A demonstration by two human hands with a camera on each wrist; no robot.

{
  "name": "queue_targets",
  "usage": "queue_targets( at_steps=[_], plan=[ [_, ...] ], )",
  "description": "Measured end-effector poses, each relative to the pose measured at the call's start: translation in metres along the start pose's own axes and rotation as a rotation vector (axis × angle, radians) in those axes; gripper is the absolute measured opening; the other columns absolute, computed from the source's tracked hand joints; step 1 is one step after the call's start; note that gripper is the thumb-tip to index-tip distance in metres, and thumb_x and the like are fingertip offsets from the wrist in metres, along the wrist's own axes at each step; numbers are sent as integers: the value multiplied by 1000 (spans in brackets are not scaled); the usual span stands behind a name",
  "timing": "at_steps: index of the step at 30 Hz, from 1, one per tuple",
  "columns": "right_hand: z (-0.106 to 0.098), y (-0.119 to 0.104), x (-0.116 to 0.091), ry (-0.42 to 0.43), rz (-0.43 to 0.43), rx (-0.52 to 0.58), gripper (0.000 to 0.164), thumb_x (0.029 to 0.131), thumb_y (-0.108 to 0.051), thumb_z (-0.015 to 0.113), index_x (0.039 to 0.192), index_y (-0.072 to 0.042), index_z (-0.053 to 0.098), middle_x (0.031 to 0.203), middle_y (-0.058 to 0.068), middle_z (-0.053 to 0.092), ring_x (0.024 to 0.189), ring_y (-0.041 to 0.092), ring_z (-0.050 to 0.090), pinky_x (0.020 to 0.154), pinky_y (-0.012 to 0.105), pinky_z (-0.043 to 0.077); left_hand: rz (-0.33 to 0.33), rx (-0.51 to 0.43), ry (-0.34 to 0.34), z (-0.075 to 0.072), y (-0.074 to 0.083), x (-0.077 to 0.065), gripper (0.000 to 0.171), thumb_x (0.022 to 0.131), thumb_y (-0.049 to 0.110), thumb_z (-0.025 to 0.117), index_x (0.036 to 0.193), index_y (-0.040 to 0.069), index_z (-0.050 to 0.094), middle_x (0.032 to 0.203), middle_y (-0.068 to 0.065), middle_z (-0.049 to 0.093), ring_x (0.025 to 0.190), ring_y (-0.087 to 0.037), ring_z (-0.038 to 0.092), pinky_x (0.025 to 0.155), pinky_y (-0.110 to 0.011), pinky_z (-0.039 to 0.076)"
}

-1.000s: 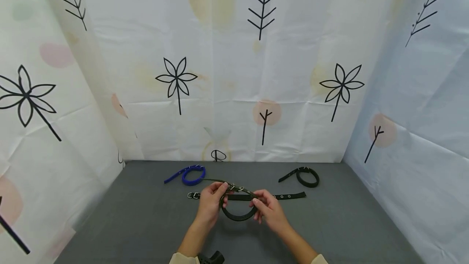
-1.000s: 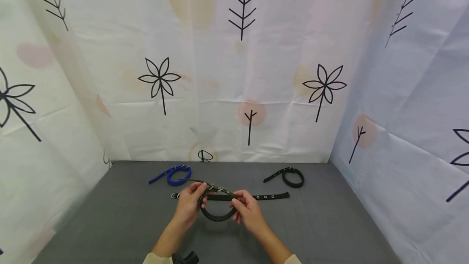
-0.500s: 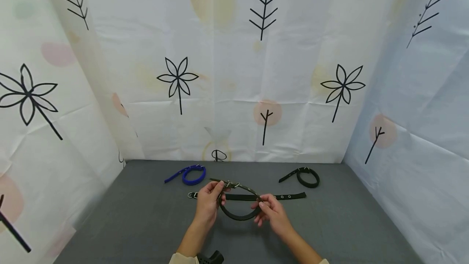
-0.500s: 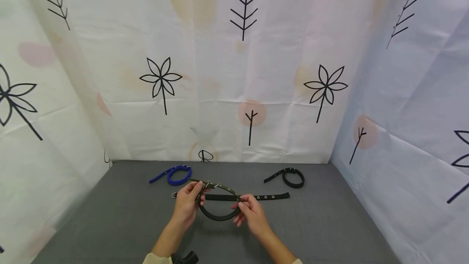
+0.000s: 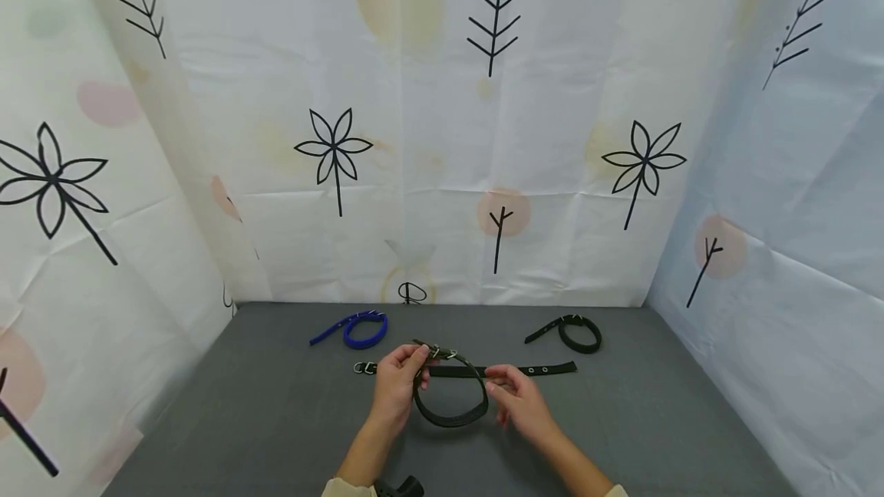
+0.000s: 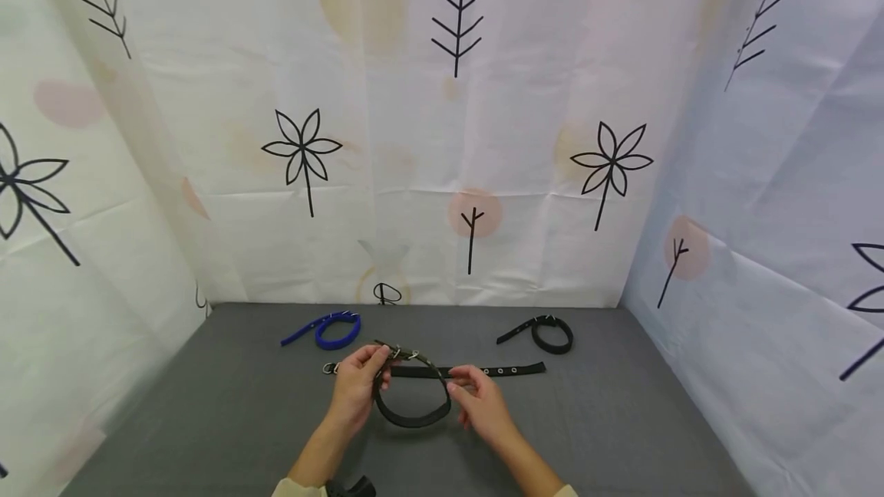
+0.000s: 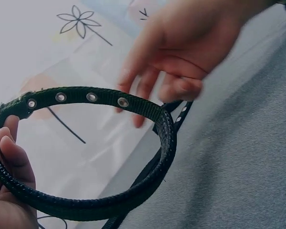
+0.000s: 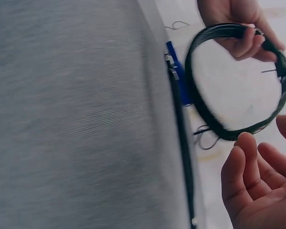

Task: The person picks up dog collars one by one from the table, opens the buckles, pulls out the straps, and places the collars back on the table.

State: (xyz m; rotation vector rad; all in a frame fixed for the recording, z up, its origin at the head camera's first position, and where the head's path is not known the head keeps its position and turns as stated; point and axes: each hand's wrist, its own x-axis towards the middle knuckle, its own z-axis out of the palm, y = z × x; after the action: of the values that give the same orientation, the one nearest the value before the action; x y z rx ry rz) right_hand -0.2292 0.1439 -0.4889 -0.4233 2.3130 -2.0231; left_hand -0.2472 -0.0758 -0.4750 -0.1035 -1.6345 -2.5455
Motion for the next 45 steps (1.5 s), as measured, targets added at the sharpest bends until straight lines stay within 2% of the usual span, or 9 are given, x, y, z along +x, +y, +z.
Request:
queue_targets(
  at_steps=[6,16,20,25,31,34,38,41,45],
  plan=[
    [5,-18,13,-87,-100,-86,36,97,-16,61,125,7,56,107,22,64,51,15,52,48,32,48,8,100,-66,5,-2,-3,16,91,9,69,88,-4,61,78,-13,70,53,-10,54,49,-22,46],
    [9,-46,17,-179,-185,-176,19,97,-5,58,111,7,63,83,20,64,52,7,45,45,23,40,-1,143,-114,4,-3,-4,17,91,13,70,85,-1,60,75,-8,70,52,-9,53,49,-22,46],
    [7,-35,21,-179,-219,-192,18,98,-7,58,109,5,65,81,7,63,61,11,53,51,26,45,-5,130,-112,2,-4,-3,18,90,13,70,85,-1,60,74,-8,70,52,-9,52,48,-21,45],
    [4,-45,17,-180,-227,-202,19,98,-7,57,108,7,66,81,0,61,67,11,55,61,32,49,-2,116,-106,-1,-4,-2,19,91,10,69,86,-5,60,74,-10,69,51,-9,52,47,-21,45],
    [-6,-28,22,-207,-233,-171,24,101,-8,51,114,7,65,61,-1,47,52,6,41,50,27,41,-4,101,-164,-11,1,2,14,92,9,68,86,-2,60,76,-10,70,53,-9,53,48,-22,45],
    [-11,-23,23,-230,-233,-147,26,102,-8,50,117,7,64,56,8,44,49,6,38,48,27,38,-21,131,-224,-19,8,4,14,91,9,68,87,-1,59,77,-9,69,54,-10,53,50,-24,46],
    [-17,-21,20,-268,-233,-101,23,100,-6,51,113,9,64,61,22,47,49,6,38,45,25,35,-34,193,-406,-30,17,8,15,93,7,65,95,-5,56,79,-4,67,59,-11,56,55,-26,50],
    [-23,-19,17,-271,-225,-68,17,98,-3,55,105,9,64,67,26,52,52,5,41,45,23,35,-33,207,-537,-39,23,9,13,94,5,62,101,-4,56,84,-2,65,65,-12,58,61,-28,52],
    [-31,-15,15,-242,-240,-24,11,96,0,57,98,11,60,73,28,56,52,8,42,44,23,35,-44,200,-624,-54,30,10,13,96,3,59,109,5,58,92,-2,64,72,-14,61,68,-32,54]
  ],
)
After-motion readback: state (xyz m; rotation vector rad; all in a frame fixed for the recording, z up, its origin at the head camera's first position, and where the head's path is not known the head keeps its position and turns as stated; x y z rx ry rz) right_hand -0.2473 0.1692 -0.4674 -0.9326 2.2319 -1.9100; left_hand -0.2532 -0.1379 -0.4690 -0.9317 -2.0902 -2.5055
